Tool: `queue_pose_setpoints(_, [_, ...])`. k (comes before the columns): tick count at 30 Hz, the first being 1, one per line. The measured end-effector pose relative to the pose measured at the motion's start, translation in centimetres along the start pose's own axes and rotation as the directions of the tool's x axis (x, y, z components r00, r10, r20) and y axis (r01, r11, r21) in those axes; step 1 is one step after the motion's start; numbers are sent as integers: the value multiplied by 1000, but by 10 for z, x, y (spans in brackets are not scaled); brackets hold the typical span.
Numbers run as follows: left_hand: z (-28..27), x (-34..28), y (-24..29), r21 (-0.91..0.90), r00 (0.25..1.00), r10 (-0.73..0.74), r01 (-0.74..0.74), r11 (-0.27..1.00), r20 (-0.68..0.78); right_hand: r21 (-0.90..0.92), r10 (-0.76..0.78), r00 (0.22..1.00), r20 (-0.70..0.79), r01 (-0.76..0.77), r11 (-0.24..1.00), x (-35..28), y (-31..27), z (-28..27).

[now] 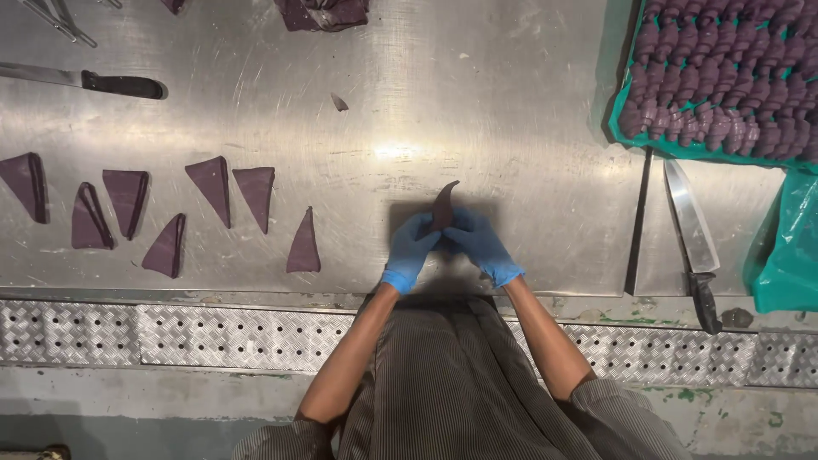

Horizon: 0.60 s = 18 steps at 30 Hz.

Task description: Rolling triangular pieces of purple dough into small rolls and placing them on a tray.

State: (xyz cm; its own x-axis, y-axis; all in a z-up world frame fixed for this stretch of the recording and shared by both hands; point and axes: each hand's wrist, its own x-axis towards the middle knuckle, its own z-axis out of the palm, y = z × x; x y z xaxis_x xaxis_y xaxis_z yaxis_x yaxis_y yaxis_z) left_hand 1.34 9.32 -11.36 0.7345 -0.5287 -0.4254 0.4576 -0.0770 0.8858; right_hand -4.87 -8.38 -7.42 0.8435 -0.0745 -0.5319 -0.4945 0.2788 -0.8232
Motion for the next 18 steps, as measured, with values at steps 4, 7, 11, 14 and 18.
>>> queue_pose_setpoints(4, [-11,-2,16,-66,990,-132,135,989,52,-14,33,999,-22,-34,999,-7,-1,1])
queue_pose_setpoints(7, [-18,-4,24,25,990,-142,141,990,25,-121,28,999,-22,-31,992,-13,-8,2])
queue_pose_setpoints(11, [-15,-19,35,273,995,-91,79,959,30,-149,37,998,-50,-44,988,-22,-16,11])
queue_pose_setpoints(14, [-12,-24,31,248,999,-33,21,968,42,-119,79,995,-61,-85,989,-21,-14,8])
queue_pose_setpoints(18, [-12,-25,11,19,985,-174,174,984,-4,-117,147,989,3,-146,982,-18,-5,-2])
